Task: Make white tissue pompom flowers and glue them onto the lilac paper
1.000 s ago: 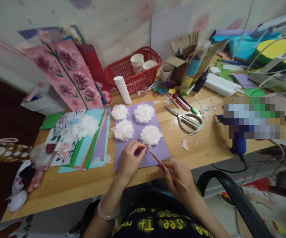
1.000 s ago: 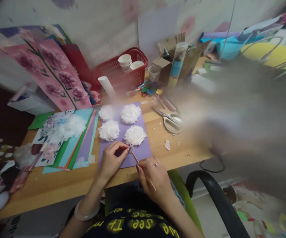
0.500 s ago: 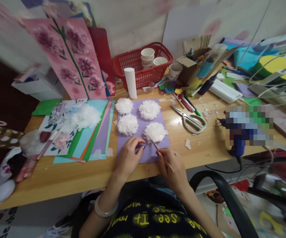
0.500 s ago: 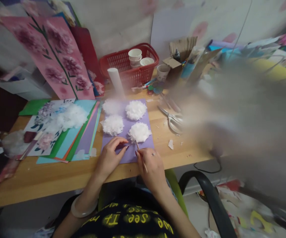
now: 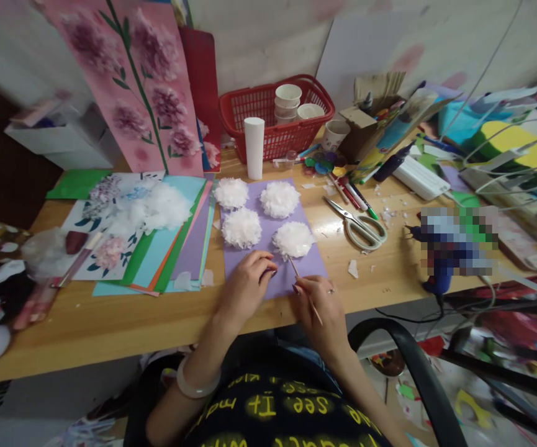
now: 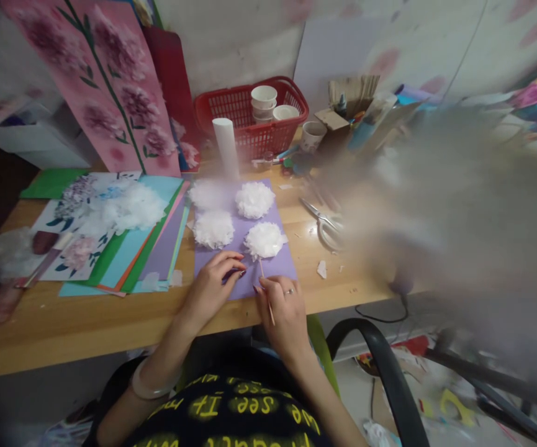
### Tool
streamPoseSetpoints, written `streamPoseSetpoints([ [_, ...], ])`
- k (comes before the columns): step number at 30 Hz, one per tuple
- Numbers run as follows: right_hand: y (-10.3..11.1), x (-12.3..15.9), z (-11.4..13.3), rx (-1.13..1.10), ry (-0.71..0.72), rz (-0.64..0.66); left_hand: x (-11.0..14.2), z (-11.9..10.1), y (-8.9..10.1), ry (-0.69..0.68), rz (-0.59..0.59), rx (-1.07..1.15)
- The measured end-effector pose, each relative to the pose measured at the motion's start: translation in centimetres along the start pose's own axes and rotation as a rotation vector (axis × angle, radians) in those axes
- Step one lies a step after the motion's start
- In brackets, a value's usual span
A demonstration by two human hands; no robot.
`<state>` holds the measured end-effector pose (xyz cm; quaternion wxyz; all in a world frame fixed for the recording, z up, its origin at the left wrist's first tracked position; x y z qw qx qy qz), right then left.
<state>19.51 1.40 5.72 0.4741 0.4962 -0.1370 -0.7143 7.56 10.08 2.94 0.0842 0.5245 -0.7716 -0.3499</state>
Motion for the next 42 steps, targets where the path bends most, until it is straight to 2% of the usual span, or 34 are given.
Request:
streamPoseSetpoints([
  [7,1.3,0.4,-0.4,-0.098,-0.055,-0.057,0.2,0.3,-0.1,0.021,0.005,0.028],
  [10,1.9,1.1,-1.1,-0.140,-0.098,-0.091,0.4,0.4,1.0,0.036,-0.009,0.064],
  [14,2.9,2.6,-3.1,-0.263,-0.221,-0.187,1.3,2.2,5.7,0.143,-0.170,-0.007],
  [17,3.5,3.9,-6.1,-0.403,-0.474,-0.309,2.3,5.0,10.3,0.302,-0.301,-0.160],
  [20,3.9,4.6,-8.2,-0.496,-0.675,-0.422,3.0,7.0,15.5,0.351,-0.462,-0.409],
  [22,4.1,4.4,-8.7,-0.537,-0.715,-0.459,2.7,8.0,18.1,0.344,-0.487,-0.562],
  [25,4.3,3.9,-9.0,-0.554,-0.720,-0.471,1.4,9.8,20.5,0.363,-0.414,-0.760],
  [28,4.4,3.9,-9.1,-0.559,-0.717,-0.494,0.0,11.0,21.2,0.385,-0.331,-0.881],
  [31,4.4,4.0,-9.1,-0.574,-0.733,-0.513,-1.1,11.4,21.0,0.367,-0.299,-0.893],
  [37,5.0,4.0,-8.9,-0.597,-0.712,-0.542,-0.6,11.6,21.9,0.330,-0.420,-0.755],
  [42,4.9,4.5,-9.4,-0.579,-0.716,-0.529,0.4,12.3,22.5,0.368,-0.413,-0.655],
])
Point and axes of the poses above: each hand's wrist, its own x-axis away from the middle knuckle, its own y-axis out of the back of the hand, z = x × y, the point moved 9 cm from there along -x, towards the middle knuckle, and after that the axes turned 2 degrees about -z, right-handed, at the moved point
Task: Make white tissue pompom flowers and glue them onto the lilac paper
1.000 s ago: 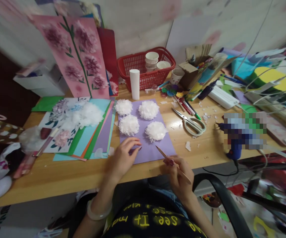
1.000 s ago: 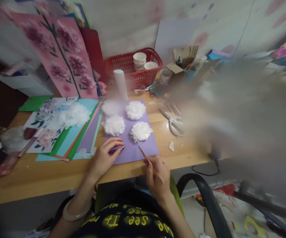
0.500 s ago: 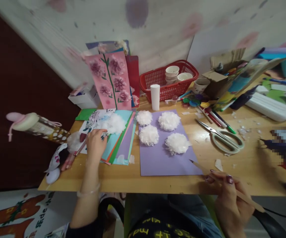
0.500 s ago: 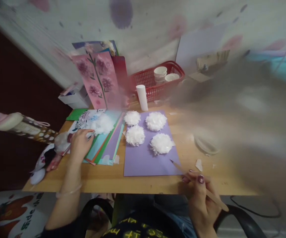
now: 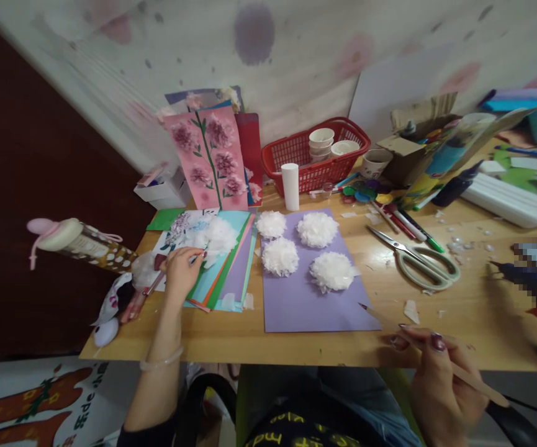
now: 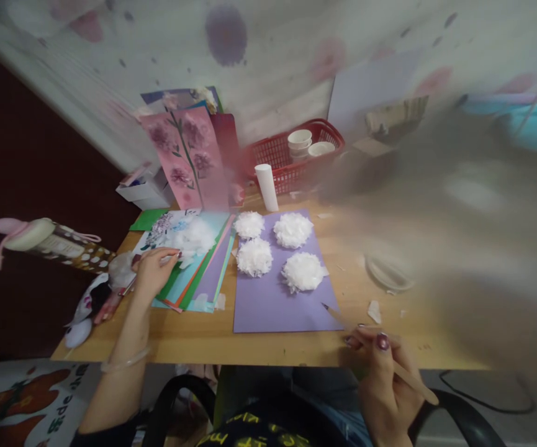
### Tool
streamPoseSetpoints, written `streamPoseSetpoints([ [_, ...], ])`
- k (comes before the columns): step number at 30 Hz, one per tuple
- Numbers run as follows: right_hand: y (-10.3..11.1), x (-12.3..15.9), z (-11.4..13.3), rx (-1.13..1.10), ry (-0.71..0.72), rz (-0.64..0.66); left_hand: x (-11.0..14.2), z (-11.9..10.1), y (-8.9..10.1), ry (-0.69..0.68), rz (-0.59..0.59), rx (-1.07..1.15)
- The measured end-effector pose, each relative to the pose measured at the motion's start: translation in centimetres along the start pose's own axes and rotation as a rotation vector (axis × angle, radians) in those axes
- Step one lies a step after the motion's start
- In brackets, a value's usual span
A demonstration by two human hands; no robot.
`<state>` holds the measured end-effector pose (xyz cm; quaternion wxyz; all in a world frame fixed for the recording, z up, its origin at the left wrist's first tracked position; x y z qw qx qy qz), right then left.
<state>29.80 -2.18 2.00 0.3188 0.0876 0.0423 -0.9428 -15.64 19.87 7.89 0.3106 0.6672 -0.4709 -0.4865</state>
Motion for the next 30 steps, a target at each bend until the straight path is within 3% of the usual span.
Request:
streamPoseSetpoints([
  [6,-0.3,0.1,0.0,0.032,-0.024,0.034,-0.7,1.2,-0.7,0.110,0.095,0.091],
  [10,0.1,0.2,-0.4,0.051,-0.041,0.030,-0.8,1.5,0.5,0.165,0.089,0.152],
  [13,0.3,0.3,-0.7,0.056,-0.043,0.030,0.3,0.0,1.6,0.165,0.075,0.202],
  [16,0.0,0.4,-0.5,0.013,-0.026,0.038,2.8,-4.9,0.8,0.066,0.200,0.312],
  [19,-0.3,0.8,0.3,-0.037,0.048,0.052,7.1,-13.3,-2.4,-0.217,0.552,0.506],
  [21,-0.5,1.3,1.2,-0.073,0.147,0.087,9.7,-18.0,-4.1,-0.378,0.669,0.525],
  [23,-0.8,1.9,2.1,-0.101,0.253,0.155,11.6,-21.4,-5.7,-0.497,0.713,0.486],
  [26,-1.6,3.0,3.0,-0.069,0.383,0.286,13.0,-24.4,-7.5,-0.620,0.700,0.413],
  [30,-2.7,3.3,2.9,0.108,0.419,0.348,13.0,-25.6,-8.4,-0.640,0.625,0.344],
])
Point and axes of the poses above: each hand's wrist, its own x-axis away from the middle knuckle, its own y-axis out of the back of the hand, z = x × y, the point moved 9 cm from there along -x, towards the middle knuckle, and after that the axes turned 2 degrees about -z, right-handed, at the moved point
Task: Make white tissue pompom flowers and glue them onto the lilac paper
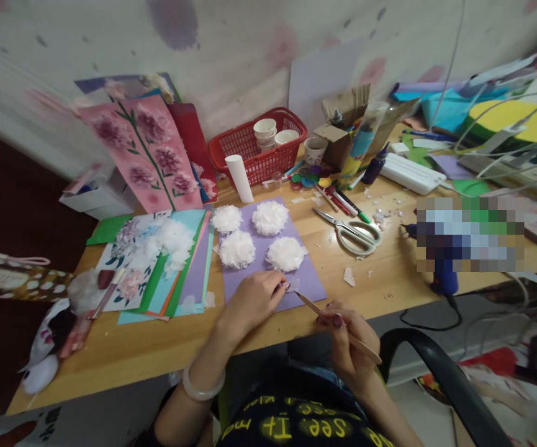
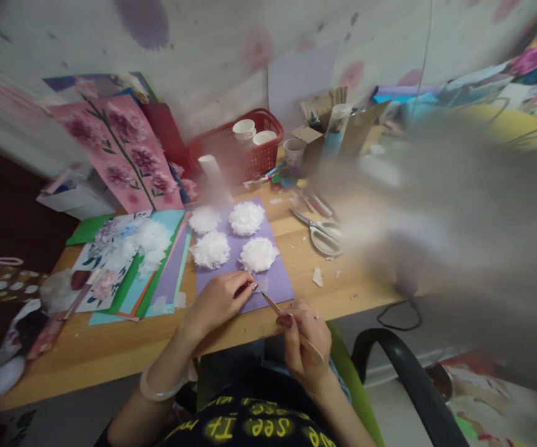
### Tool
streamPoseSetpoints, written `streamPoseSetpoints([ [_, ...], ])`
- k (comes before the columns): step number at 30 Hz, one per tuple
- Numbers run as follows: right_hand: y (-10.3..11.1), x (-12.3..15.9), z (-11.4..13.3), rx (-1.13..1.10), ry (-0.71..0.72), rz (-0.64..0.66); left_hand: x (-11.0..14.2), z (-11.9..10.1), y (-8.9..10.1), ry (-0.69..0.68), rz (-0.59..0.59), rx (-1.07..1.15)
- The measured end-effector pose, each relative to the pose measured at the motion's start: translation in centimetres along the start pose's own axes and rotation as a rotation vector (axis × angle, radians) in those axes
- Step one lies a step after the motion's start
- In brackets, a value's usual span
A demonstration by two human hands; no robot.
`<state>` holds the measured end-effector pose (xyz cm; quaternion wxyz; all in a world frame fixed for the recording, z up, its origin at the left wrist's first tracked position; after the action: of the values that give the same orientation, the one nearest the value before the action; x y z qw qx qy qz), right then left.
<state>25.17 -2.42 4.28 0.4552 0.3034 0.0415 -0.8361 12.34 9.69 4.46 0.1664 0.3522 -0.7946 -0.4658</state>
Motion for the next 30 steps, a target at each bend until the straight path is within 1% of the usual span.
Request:
streamPoseSetpoints([
  [5,-1.3,-1.0,0.0,0.148,0.012,0.060,-0.7,-0.1,0.0,0.034,-0.020,-0.081],
  [9,-2.3,-1.8,-0.1,0.244,0.028,0.095,-0.2,0.0,0.6,0.088,-0.050,-0.076],
  [12,-2.9,-2.1,0.1,0.276,0.056,0.112,1.1,0.8,1.6,0.147,-0.149,-0.077],
  [14,-3.1,-2.3,0.1,0.284,0.063,0.113,2.3,1.5,2.0,0.162,-0.233,-0.086],
  [16,-3.3,-2.3,0.1,0.291,0.063,0.116,3.5,2.3,2.0,0.164,-0.308,-0.090],
  [18,-3.5,-2.4,0.0,0.300,0.062,0.123,4.4,3.1,1.5,0.169,-0.349,-0.084],
  [21,-3.9,-2.5,0.0,0.308,0.056,0.141,5.0,3.9,0.5,0.172,-0.341,-0.066],
  [23,-4.2,-2.6,0.1,0.307,0.056,0.152,5.0,4.1,0.1,0.162,-0.320,-0.055],
  [26,-4.8,-2.9,0.3,0.298,0.065,0.170,4.8,4.0,0.0,0.143,-0.293,-0.056],
  [30,-5.2,-3.0,0.3,0.289,0.059,0.187,4.7,3.8,0.1,0.137,-0.285,-0.070],
])
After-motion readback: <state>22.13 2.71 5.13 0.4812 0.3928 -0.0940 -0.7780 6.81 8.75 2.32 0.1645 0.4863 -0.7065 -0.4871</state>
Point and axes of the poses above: each hand's wrist, its own x-axis away from the middle knuckle, its own y-axis out of the back of the hand, z = x × y, the point moved 9 cm from there along -x, towards the middle knuckle, and after that the axes turned 2 degrees about -z, right-handed, at the moved point
